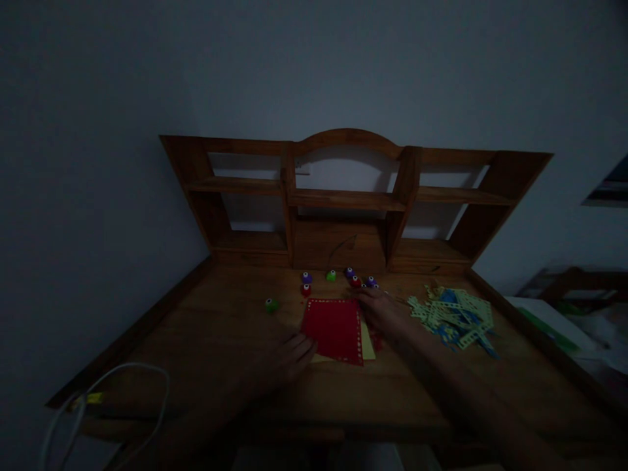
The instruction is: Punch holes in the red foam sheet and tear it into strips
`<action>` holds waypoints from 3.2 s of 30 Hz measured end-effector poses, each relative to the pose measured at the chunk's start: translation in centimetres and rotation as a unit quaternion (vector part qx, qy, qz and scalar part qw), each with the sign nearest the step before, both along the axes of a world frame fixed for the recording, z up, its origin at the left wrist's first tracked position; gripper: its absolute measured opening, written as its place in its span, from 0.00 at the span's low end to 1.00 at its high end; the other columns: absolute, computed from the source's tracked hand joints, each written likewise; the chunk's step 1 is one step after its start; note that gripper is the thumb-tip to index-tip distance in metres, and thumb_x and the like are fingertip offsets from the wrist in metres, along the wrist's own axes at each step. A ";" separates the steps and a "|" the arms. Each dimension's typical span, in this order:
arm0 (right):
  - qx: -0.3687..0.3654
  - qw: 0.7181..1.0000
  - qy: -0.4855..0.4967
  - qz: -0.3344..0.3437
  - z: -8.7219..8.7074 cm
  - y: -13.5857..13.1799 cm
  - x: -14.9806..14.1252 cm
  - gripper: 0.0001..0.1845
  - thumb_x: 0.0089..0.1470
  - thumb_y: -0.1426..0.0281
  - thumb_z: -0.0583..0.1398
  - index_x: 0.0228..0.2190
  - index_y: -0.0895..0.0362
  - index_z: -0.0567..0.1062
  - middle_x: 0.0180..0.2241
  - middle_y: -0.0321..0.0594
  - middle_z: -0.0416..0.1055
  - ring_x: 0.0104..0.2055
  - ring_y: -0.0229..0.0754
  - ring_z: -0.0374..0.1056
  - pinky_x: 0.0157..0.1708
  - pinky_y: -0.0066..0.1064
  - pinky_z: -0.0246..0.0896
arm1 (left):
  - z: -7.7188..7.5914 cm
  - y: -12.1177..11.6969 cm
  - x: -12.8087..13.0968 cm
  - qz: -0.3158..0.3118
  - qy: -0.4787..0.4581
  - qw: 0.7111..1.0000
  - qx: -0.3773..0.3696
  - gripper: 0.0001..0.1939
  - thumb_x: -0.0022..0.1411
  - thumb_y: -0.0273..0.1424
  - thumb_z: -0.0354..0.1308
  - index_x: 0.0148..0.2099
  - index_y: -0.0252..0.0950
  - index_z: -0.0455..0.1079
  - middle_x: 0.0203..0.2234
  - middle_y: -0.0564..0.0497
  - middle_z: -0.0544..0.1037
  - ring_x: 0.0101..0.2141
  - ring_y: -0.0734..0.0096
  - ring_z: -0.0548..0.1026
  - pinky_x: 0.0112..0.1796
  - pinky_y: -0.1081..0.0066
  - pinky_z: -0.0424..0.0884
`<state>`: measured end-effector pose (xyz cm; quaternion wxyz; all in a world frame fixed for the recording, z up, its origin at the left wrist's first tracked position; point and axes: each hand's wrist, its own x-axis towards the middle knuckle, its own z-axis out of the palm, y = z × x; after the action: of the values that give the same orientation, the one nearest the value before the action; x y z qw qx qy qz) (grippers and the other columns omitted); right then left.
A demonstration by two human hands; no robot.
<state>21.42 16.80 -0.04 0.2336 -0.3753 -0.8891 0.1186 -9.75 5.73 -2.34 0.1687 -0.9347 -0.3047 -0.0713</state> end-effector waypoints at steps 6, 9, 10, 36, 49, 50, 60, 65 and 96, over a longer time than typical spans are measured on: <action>-0.058 0.997 -0.026 0.046 -0.6 3.4 -0.6 0.18 0.50 0.77 0.57 0.43 0.54 0.75 0.44 0.42 0.74 0.46 0.45 0.68 0.48 0.35 0.59 | -0.4 -0.1 -0.3 -0.015 0.023 0.999 0.029 0.21 0.63 0.18 0.45 0.57 0.33 0.61 0.50 0.43 0.70 0.50 0.62 0.67 0.51 0.63 0.61; -0.049 0.999 0.005 -0.013 -1.1 4.9 -1.5 0.16 0.50 0.78 0.57 0.40 0.55 0.76 0.40 0.41 0.76 0.42 0.45 0.70 0.44 0.34 0.60 | -0.3 -0.2 0.0 0.006 0.012 1.000 0.019 0.20 0.63 0.19 0.46 0.57 0.33 0.60 0.49 0.43 0.71 0.48 0.63 0.68 0.48 0.65 0.63; -0.044 0.999 0.012 -0.020 -1.3 5.4 -1.9 0.15 0.50 0.78 0.57 0.40 0.55 0.76 0.39 0.41 0.76 0.42 0.45 0.70 0.43 0.33 0.61 | -0.2 -0.1 0.2 0.011 0.009 1.000 0.013 0.20 0.64 0.20 0.46 0.57 0.33 0.61 0.48 0.43 0.71 0.47 0.64 0.68 0.47 0.66 0.63; -0.033 0.996 0.063 0.051 -2.2 -6.8 -2.2 0.14 0.56 0.65 0.60 0.45 0.49 0.74 0.45 0.42 0.71 0.51 0.46 0.65 0.51 0.38 0.59 | 0.1 1.7 3.1 0.052 -0.070 0.995 -0.039 0.11 0.68 0.29 0.45 0.48 0.36 0.67 0.40 0.46 0.71 0.43 0.65 0.67 0.41 0.67 0.64; -0.114 0.983 0.130 0.069 -2.6 -4.9 -2.4 0.08 0.56 0.65 0.58 0.33 0.53 0.77 0.34 0.41 0.73 0.39 0.43 0.68 0.41 0.34 0.63 | 0.3 3.5 4.3 0.059 -0.269 0.942 -0.191 0.10 0.64 0.37 0.54 0.37 0.36 0.70 0.33 0.52 0.71 0.38 0.71 0.68 0.38 0.71 0.63; -0.123 0.981 0.133 0.070 -2.6 -4.8 -2.4 0.09 0.56 0.65 0.58 0.32 0.54 0.77 0.33 0.41 0.73 0.38 0.43 0.68 0.40 0.34 0.63 | 0.3 3.7 4.3 0.059 -0.279 0.937 -0.202 0.10 0.64 0.37 0.55 0.37 0.36 0.70 0.33 0.52 0.72 0.37 0.71 0.68 0.38 0.71 0.63; -0.181 0.974 0.108 0.087 -2.3 -3.7 -2.3 0.08 0.56 0.67 0.57 0.31 0.56 0.76 0.32 0.40 0.73 0.34 0.40 0.68 0.36 0.30 0.62 | -0.1 4.9 4.3 0.059 -0.303 0.915 -0.258 0.12 0.64 0.38 0.54 0.34 0.35 0.69 0.29 0.53 0.72 0.35 0.71 0.68 0.37 0.72 0.62; -0.183 0.973 0.102 0.098 -2.7 -2.9 -2.3 0.06 0.54 0.69 0.58 0.30 0.58 0.75 0.31 0.40 0.73 0.33 0.40 0.68 0.34 0.29 0.62 | -0.4 5.1 4.3 0.043 -0.296 0.919 -0.255 0.11 0.65 0.38 0.53 0.34 0.35 0.68 0.30 0.52 0.71 0.36 0.71 0.67 0.37 0.72 0.62; -0.133 0.985 0.061 0.096 -3.8 -2.0 -2.3 0.04 0.47 0.75 0.61 0.29 0.56 0.73 0.29 0.34 0.71 0.31 0.36 0.66 0.31 0.25 0.59 | -0.5 5.1 4.3 0.015 -0.220 0.955 -0.201 0.09 0.66 0.36 0.51 0.43 0.38 0.68 0.40 0.51 0.69 0.41 0.70 0.67 0.43 0.71 0.61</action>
<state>19.14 14.84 -3.85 0.2225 -0.3083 -0.8813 0.2805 -5.48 10.87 -2.83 -0.0928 -0.9059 -0.3559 -0.2097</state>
